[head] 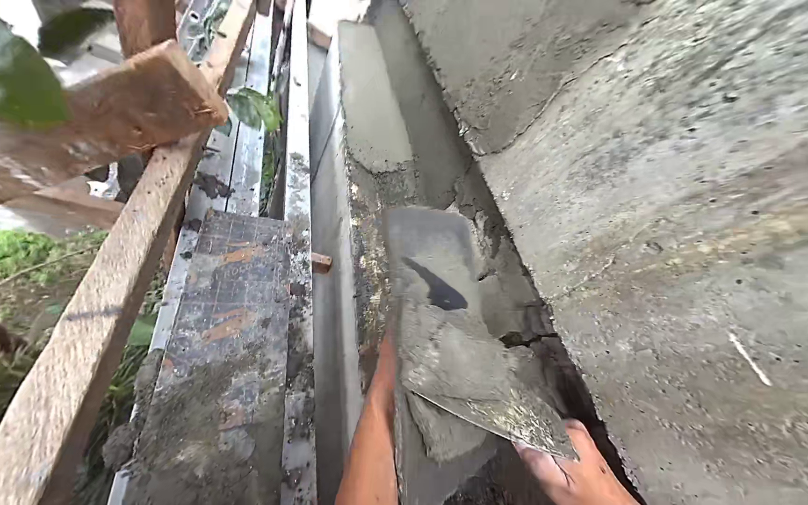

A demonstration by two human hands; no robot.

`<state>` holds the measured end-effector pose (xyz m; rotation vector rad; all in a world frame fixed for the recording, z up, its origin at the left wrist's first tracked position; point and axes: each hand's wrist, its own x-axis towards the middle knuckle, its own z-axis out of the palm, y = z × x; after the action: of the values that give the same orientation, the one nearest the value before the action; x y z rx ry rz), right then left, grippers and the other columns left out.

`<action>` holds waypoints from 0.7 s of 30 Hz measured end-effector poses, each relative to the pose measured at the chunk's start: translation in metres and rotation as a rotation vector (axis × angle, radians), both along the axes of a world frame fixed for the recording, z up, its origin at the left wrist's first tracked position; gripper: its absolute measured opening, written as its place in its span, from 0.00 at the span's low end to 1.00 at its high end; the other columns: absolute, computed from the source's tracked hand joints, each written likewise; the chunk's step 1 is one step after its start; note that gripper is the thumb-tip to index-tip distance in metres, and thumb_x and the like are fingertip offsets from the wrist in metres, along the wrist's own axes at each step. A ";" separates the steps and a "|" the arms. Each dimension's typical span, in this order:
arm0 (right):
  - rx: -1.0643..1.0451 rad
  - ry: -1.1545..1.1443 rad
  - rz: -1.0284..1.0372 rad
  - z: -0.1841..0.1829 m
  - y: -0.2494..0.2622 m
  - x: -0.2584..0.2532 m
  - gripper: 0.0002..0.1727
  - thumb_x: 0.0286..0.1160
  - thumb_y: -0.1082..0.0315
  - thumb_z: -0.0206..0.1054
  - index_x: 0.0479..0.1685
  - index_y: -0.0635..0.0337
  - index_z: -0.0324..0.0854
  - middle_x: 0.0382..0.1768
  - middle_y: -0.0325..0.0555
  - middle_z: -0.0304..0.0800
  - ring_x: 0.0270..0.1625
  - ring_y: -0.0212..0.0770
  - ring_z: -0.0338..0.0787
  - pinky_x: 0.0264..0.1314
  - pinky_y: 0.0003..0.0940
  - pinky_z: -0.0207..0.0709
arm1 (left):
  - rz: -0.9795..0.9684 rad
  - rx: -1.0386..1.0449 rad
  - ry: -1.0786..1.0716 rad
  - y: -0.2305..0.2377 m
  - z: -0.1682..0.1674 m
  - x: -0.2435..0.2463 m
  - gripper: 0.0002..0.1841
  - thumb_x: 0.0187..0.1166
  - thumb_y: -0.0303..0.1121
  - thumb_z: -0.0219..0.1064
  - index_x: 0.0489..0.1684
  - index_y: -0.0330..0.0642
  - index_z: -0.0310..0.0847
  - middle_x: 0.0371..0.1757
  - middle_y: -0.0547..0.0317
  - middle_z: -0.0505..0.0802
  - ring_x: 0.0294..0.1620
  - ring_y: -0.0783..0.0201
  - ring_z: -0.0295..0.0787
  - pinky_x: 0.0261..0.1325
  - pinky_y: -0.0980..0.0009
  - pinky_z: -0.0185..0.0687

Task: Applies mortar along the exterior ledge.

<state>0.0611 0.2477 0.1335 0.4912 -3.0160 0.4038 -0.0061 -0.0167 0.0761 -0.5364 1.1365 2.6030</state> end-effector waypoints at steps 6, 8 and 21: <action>-0.149 0.522 0.172 -0.005 0.005 -0.025 0.32 0.73 0.41 0.71 0.56 0.65 0.82 0.45 0.45 0.95 0.57 0.14 0.88 0.67 0.13 0.76 | -0.080 -0.037 0.455 0.003 0.036 -0.010 0.13 0.87 0.31 0.49 0.39 0.44 0.81 0.29 0.75 0.86 0.33 0.87 0.83 0.43 0.84 0.81; -0.152 0.601 0.185 -0.011 -0.002 -0.034 0.28 0.74 0.43 0.71 0.57 0.59 0.81 0.44 0.41 0.95 0.55 0.15 0.89 0.64 0.15 0.79 | -0.063 -0.065 0.435 0.008 0.017 -0.008 0.12 0.86 0.32 0.53 0.35 0.46 0.83 0.26 0.77 0.87 0.30 0.86 0.83 0.40 0.83 0.83; -0.345 0.174 -0.207 -0.133 -0.119 0.000 0.16 0.74 0.54 0.74 0.44 0.59 0.93 0.39 0.39 0.98 0.45 0.28 0.97 0.52 0.29 0.92 | 0.349 0.072 -0.003 -0.011 -0.130 0.083 0.24 0.97 0.37 0.30 0.71 0.33 0.68 0.57 0.61 0.89 0.60 0.84 0.82 0.63 0.84 0.79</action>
<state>0.0612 0.1287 0.0005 0.1761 -2.7119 0.7985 0.0773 -0.0281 -0.0534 -0.7846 1.0213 2.9196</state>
